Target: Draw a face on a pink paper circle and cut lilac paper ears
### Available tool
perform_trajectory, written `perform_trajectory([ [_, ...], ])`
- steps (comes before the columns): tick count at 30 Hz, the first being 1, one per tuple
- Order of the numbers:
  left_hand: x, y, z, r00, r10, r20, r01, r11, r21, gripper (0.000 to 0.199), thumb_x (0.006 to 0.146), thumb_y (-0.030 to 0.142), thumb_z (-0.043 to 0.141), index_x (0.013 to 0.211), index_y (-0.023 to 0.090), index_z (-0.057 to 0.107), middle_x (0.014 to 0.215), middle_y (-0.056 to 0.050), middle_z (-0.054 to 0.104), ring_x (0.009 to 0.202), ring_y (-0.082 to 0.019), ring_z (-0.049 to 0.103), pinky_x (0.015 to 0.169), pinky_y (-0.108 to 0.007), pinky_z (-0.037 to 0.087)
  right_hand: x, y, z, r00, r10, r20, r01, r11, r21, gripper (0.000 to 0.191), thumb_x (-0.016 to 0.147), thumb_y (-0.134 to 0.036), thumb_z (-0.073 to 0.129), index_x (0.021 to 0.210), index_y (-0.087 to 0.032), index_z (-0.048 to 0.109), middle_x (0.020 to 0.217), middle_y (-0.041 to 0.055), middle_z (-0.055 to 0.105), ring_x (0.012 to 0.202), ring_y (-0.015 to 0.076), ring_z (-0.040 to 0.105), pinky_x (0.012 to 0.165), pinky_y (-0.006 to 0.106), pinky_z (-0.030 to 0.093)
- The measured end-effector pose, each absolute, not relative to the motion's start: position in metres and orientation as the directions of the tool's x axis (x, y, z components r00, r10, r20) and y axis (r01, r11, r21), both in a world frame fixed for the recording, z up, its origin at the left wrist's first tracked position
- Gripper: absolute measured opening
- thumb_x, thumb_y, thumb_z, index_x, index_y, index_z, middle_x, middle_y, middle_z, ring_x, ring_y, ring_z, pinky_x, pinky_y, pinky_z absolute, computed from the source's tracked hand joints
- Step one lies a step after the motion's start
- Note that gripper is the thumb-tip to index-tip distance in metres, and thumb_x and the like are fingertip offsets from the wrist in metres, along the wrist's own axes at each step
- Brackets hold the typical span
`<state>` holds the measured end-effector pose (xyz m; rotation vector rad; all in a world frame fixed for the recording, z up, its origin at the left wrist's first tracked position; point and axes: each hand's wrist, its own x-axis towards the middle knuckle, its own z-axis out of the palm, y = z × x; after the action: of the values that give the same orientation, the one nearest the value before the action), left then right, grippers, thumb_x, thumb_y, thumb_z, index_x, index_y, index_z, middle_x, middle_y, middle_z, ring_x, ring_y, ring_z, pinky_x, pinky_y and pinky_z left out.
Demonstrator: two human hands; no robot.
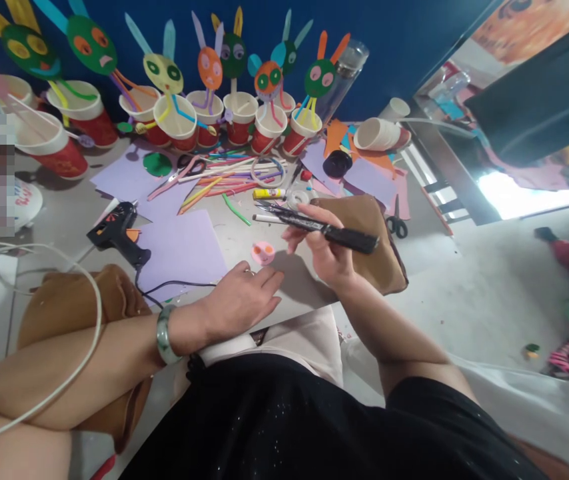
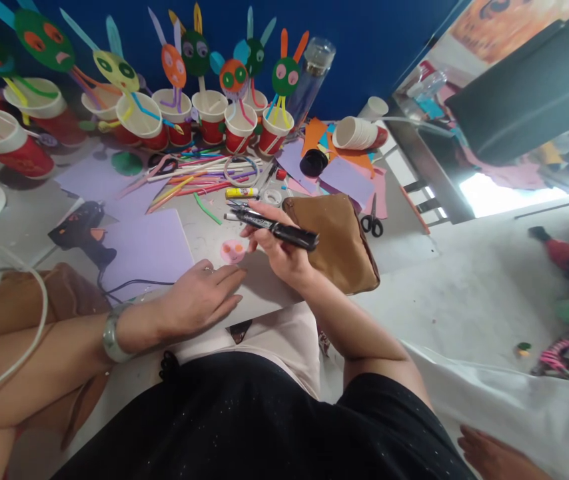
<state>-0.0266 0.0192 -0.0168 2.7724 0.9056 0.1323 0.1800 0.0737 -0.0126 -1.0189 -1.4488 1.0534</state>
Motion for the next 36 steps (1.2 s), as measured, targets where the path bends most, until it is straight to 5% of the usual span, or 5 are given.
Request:
perform_trajectory([
  [3,-0.027,0.02,-0.016,0.802,0.597,0.035,0.571,-0.782,0.25,0.042,0.108,0.03,0.041,0.141,0.007,0.053,0.136,-0.018,0.068,0.092,-0.023,0.073,0.09,-0.042,0.046,0.162,0.071,-0.01,-0.049,0.999,-0.001,-0.222,-0.012,-0.975,0.041,0.089,-0.065,0.063,0.104,-0.028,0.07,0.062,-0.0062,0.06,0.043,0.0106,0.047,0.056,0.031,0.054],
  [8,-0.026,0.022,-0.016,0.799,0.6,0.041,0.579,-0.785,0.222,0.038,0.107,0.025,0.041,0.135,0.007,0.058,0.127,-0.018,0.071,0.084,-0.022,0.072,0.085,-0.041,0.046,0.153,0.078,-0.006,-0.059,0.968,-0.244,-0.384,-0.248,-0.89,0.034,0.09,-0.057,0.063,0.082,-0.025,0.061,0.053,-0.0096,0.047,0.037,0.0076,0.025,0.051,0.028,0.048],
  [15,-0.027,0.023,-0.019,0.808,0.577,0.117,0.549,-0.811,0.203,0.029,0.104,0.018,0.043,0.121,0.009,0.066,0.12,-0.017,0.073,0.09,-0.023,0.07,0.083,-0.039,0.046,0.155,0.08,-0.012,-0.076,0.974,-0.213,-0.326,-0.226,-0.918,0.041,0.092,-0.06,0.061,0.072,-0.025,0.051,0.052,-0.0087,0.047,0.036,0.0075,0.022,0.047,0.029,0.046],
  [21,-0.028,0.023,-0.02,0.809,0.576,0.12,0.545,-0.811,0.214,0.029,0.104,0.016,0.042,0.118,0.009,0.066,0.121,-0.018,0.073,0.095,-0.023,0.07,0.086,-0.039,0.046,0.153,0.072,-0.009,-0.115,0.975,-0.19,-0.389,-0.22,-0.895,0.024,0.079,-0.046,0.068,0.083,-0.027,0.054,0.055,-0.01,0.056,0.036,0.0069,0.025,0.048,0.026,0.043],
  [36,-0.028,0.024,-0.021,0.817,0.57,0.087,0.539,-0.808,0.238,0.024,0.104,0.018,0.044,0.11,0.01,0.066,0.115,-0.016,0.073,0.082,-0.021,0.069,0.082,-0.039,0.043,0.156,0.064,-0.018,-0.157,0.985,-0.067,-0.321,-0.115,-0.94,0.018,0.075,-0.035,0.062,0.089,-0.027,0.053,0.062,-0.0077,0.065,0.036,0.0066,0.028,0.051,0.028,0.044],
])
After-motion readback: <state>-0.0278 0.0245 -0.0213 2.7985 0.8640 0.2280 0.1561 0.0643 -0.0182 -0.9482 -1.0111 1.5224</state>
